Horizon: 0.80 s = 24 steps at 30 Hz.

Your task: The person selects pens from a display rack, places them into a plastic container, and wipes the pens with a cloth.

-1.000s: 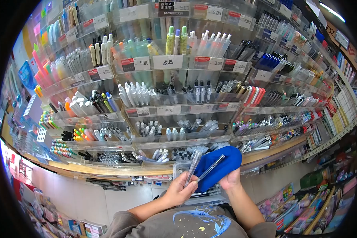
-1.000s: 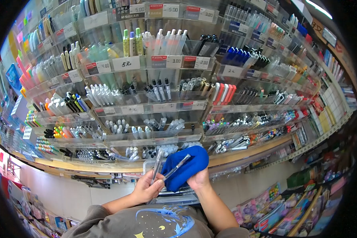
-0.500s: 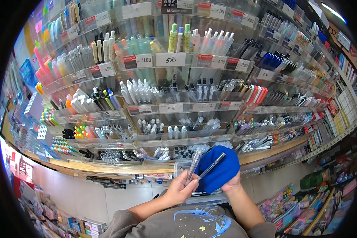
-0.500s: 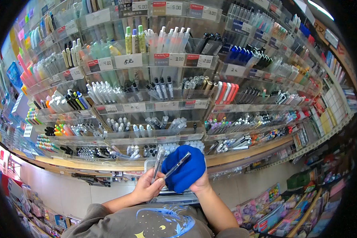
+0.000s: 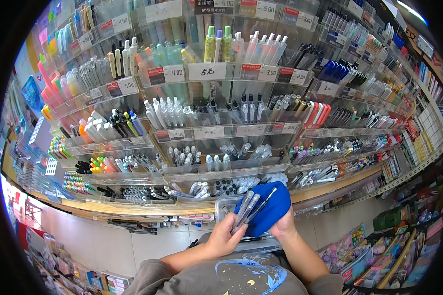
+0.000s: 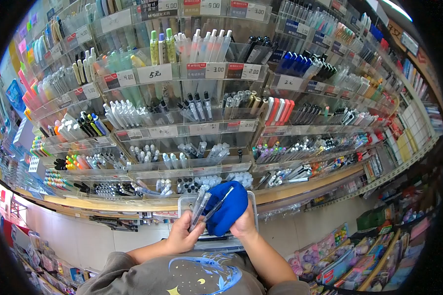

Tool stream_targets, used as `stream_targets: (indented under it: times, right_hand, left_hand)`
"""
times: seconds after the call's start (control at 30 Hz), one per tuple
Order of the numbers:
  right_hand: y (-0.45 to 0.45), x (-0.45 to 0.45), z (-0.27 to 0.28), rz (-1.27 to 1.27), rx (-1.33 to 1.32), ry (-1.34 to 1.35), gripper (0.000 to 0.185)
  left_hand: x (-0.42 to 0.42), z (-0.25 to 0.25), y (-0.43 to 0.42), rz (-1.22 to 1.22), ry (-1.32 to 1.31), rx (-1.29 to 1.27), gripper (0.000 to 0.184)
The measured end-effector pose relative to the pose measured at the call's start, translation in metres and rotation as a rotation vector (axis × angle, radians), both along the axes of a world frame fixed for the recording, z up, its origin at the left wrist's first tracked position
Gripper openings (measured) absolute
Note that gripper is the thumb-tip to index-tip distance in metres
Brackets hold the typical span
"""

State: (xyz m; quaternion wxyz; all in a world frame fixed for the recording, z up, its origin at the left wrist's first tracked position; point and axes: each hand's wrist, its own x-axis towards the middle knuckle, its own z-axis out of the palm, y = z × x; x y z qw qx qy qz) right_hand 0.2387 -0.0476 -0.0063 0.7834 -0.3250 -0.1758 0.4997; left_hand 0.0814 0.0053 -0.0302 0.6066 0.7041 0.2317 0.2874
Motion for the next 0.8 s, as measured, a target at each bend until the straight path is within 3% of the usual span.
stream_targets:
  times: [0.13,0.23,0.33,0.43,0.53,0.73,0.8]
  right_hand:
    - [-0.002,-0.002,0.003,0.009,-0.018,0.042,0.037]
    - [-0.004,-0.001,0.002,0.019,0.038,-0.113,0.040]
    - [-0.002,-0.002,0.007,0.010,0.008,-0.103,0.039]
    - [0.002,-0.001,0.002,-0.026,0.000,0.092,0.035]
    - [0.002,-0.002,0.008,-0.026,-0.020,0.108,0.031]
    - [-0.007,0.006,-0.007,0.038,-0.015,-0.269,0.035]
    - [-0.006,0.005,-0.008,-0.013,-0.003,-0.175,0.029]
  left_hand:
    - [0.001,0.000,0.000,0.014,-0.026,-0.030,0.012]
    - [0.001,0.001,0.000,0.019,-0.022,-0.054,0.012]
    - [0.001,0.000,0.000,0.028,-0.016,-0.022,0.012]
    - [0.000,0.003,0.000,0.011,0.000,0.003,0.011]
    - [0.000,-0.001,0.000,0.006,-0.006,-0.009,0.012]
    - [-0.001,-0.003,0.000,0.006,-0.025,-0.132,0.014]
    - [0.001,-0.002,0.001,0.006,-0.041,-0.119,0.013]
